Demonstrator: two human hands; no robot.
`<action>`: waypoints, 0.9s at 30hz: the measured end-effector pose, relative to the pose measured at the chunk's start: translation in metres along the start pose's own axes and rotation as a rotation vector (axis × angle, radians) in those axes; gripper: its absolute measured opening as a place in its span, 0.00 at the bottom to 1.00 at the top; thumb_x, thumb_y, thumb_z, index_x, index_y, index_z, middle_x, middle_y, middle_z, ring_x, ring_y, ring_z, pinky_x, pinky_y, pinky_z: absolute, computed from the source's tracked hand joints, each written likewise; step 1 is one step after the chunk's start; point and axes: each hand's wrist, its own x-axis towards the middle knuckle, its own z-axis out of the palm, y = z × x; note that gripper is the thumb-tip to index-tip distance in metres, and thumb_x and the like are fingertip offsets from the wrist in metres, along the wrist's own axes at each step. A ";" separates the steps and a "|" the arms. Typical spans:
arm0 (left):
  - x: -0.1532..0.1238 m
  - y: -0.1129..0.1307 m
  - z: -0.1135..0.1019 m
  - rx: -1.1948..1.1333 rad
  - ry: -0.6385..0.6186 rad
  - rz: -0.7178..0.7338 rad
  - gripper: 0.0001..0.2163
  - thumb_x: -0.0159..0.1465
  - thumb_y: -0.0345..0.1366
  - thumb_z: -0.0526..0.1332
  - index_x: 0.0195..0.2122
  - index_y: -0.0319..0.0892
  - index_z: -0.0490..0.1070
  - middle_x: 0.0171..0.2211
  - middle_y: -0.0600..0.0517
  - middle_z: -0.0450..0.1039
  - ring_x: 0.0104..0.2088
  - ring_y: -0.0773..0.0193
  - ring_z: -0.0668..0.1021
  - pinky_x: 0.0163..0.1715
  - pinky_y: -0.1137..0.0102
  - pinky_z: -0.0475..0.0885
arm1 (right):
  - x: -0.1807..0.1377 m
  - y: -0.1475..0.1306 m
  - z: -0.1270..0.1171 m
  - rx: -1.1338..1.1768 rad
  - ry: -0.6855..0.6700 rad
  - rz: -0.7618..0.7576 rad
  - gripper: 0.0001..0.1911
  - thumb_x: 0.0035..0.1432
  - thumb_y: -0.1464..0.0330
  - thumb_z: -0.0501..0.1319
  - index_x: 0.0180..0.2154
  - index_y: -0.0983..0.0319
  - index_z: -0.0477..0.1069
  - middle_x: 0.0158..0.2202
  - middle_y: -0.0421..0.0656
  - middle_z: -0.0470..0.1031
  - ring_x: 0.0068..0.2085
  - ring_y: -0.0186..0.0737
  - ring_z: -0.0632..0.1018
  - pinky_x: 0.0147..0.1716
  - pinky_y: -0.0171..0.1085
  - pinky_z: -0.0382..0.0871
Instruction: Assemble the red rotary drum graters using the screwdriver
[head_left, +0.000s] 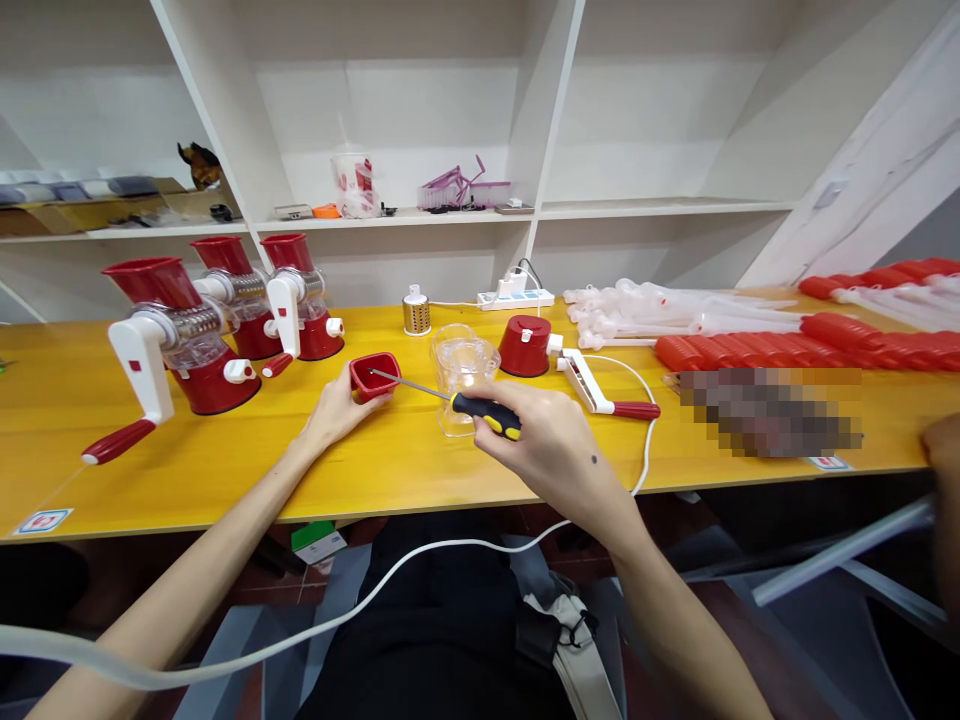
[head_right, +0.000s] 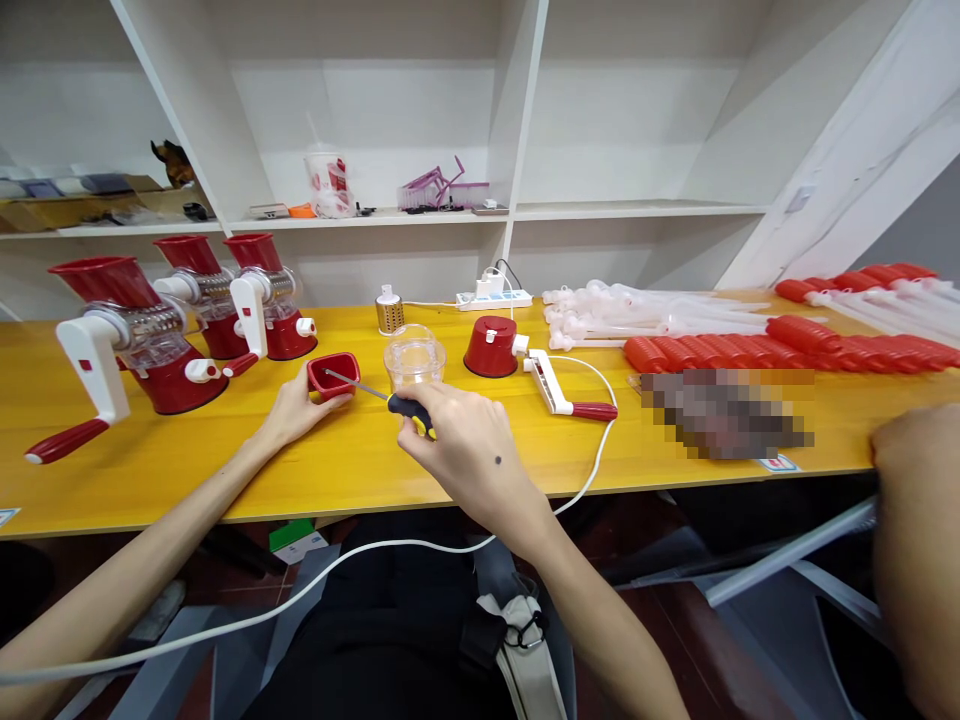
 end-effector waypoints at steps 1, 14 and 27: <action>0.001 0.000 0.000 -0.013 0.008 -0.033 0.27 0.56 0.53 0.69 0.51 0.44 0.68 0.45 0.44 0.80 0.45 0.46 0.82 0.44 0.55 0.78 | 0.001 0.002 0.000 0.049 0.007 -0.008 0.14 0.58 0.74 0.62 0.46 0.59 0.78 0.44 0.42 0.83 0.43 0.44 0.83 0.41 0.39 0.73; 0.008 -0.016 -0.005 -0.347 -0.181 -0.170 0.38 0.48 0.49 0.74 0.57 0.38 0.65 0.58 0.36 0.73 0.58 0.47 0.76 0.61 0.50 0.68 | 0.010 0.018 -0.011 0.395 0.087 0.025 0.15 0.55 0.71 0.61 0.43 0.65 0.80 0.38 0.44 0.83 0.36 0.40 0.82 0.36 0.37 0.75; -0.012 0.028 -0.064 -0.561 0.296 -0.138 0.26 0.63 0.55 0.60 0.56 0.44 0.67 0.57 0.38 0.73 0.60 0.50 0.74 0.60 0.53 0.67 | 0.020 0.040 -0.021 0.847 0.060 0.179 0.16 0.51 0.69 0.65 0.42 0.67 0.79 0.29 0.43 0.78 0.22 0.28 0.69 0.17 0.28 0.59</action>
